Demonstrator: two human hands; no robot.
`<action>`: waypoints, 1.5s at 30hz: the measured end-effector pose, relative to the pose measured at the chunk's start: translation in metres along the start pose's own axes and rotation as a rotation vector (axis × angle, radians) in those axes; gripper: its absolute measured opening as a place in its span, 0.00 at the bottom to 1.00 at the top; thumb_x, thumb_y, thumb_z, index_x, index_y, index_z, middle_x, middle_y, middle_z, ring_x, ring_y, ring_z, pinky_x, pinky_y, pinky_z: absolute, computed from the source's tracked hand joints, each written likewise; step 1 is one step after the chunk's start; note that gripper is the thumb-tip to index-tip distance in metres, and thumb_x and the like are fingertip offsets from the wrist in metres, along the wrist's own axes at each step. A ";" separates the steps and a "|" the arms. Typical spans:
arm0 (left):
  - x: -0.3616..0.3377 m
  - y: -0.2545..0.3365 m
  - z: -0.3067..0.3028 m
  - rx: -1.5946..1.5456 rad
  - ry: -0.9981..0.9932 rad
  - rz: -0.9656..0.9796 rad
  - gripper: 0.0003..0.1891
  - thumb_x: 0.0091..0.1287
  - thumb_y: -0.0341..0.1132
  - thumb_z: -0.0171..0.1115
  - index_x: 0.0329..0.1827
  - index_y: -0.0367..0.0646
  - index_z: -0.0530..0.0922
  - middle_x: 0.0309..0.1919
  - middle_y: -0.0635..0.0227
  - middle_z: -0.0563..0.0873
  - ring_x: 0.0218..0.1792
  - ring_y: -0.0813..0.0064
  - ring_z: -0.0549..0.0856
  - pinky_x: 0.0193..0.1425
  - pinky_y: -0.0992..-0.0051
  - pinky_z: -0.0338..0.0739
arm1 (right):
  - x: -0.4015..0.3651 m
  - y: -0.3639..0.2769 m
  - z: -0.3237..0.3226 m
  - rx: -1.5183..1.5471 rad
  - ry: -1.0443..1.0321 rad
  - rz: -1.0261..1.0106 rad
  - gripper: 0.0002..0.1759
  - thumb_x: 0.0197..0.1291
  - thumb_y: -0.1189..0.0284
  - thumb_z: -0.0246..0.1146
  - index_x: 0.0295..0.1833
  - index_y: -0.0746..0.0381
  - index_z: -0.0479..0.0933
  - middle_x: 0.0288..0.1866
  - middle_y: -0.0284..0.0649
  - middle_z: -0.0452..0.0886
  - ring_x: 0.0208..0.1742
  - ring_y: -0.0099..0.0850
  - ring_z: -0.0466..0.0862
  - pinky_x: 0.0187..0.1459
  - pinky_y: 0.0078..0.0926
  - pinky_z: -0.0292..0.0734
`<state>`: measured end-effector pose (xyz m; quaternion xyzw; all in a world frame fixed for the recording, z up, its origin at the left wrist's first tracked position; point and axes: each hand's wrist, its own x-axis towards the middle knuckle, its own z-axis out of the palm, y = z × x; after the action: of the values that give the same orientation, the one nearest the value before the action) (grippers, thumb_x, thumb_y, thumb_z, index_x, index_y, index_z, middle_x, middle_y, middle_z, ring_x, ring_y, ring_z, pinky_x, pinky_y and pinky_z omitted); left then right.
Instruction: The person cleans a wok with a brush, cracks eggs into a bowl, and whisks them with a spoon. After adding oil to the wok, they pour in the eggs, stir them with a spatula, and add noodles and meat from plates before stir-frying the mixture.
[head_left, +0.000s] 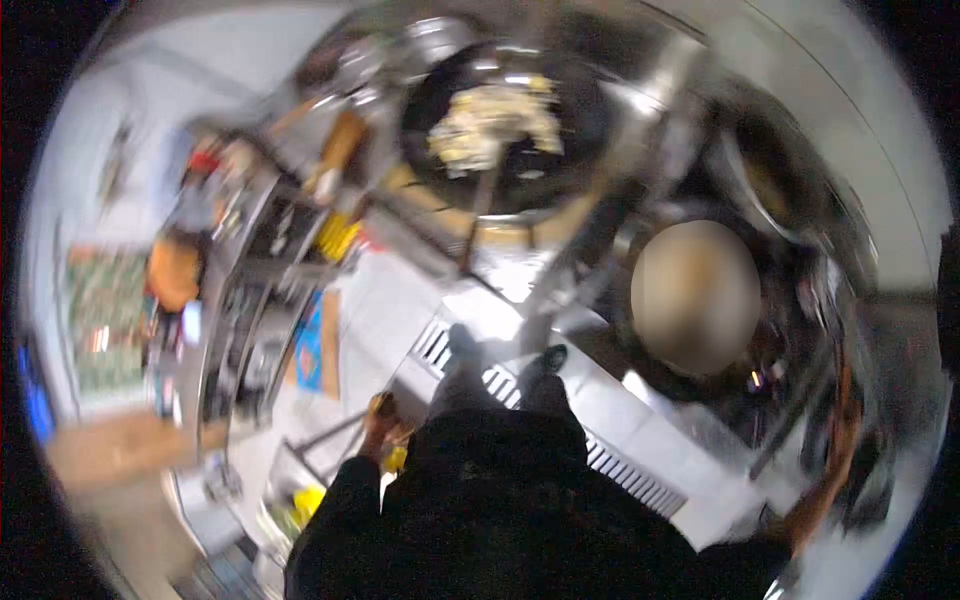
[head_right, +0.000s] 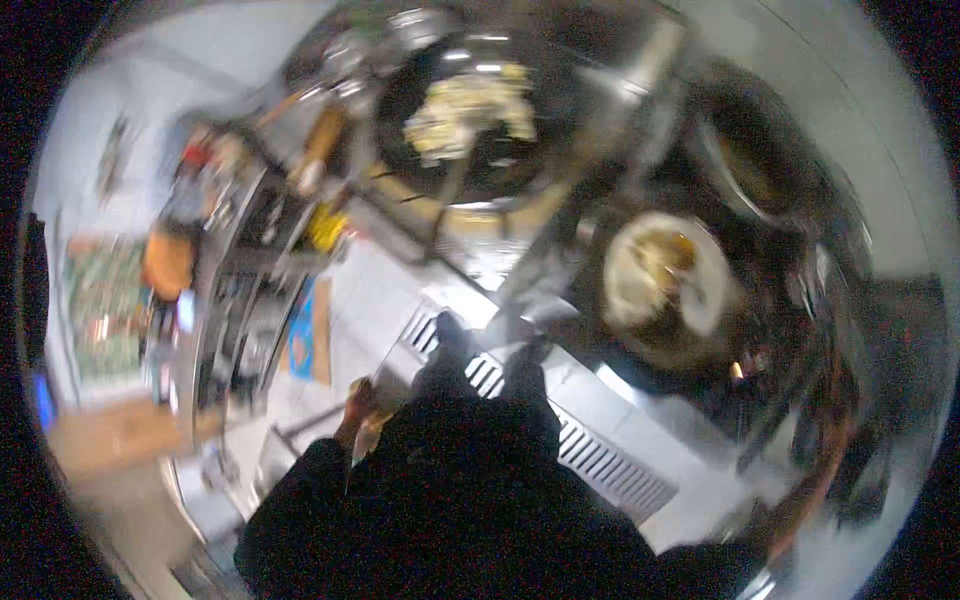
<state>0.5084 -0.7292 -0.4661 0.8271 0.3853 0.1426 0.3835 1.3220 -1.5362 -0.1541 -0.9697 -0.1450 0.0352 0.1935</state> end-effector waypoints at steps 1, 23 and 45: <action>-0.014 -0.001 0.000 -0.211 -0.005 -0.155 0.23 0.68 0.51 0.52 0.58 0.47 0.79 0.53 0.60 0.85 0.51 0.58 0.84 0.49 0.65 0.82 | 0.009 0.009 0.002 -0.063 0.024 -0.003 0.23 0.72 0.65 0.56 0.66 0.65 0.69 0.61 0.49 0.76 0.59 0.40 0.78 0.61 0.39 0.73; 0.092 -0.055 -0.232 0.019 0.403 -0.942 0.32 0.60 0.60 0.61 0.48 0.36 0.82 0.39 0.41 0.86 0.47 0.43 0.85 0.48 0.55 0.80 | -0.128 -0.900 0.364 0.574 -0.594 -0.750 0.15 0.65 0.73 0.59 0.56 0.63 0.76 0.36 0.38 0.82 0.36 0.26 0.81 0.42 0.29 0.78; 0.351 -0.180 -0.559 0.449 1.043 -0.711 0.18 0.61 0.34 0.64 0.52 0.36 0.74 0.49 0.47 0.77 0.49 0.45 0.78 0.54 0.54 0.71 | -0.074 -1.499 0.614 0.460 -0.790 -1.141 0.10 0.64 0.73 0.60 0.50 0.62 0.76 0.36 0.47 0.84 0.37 0.45 0.85 0.39 0.38 0.78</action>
<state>0.3484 -0.0999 -0.2491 0.5324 0.7896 0.3050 -0.0105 0.7734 -0.0097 -0.1419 -0.5931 -0.6755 0.3057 0.3139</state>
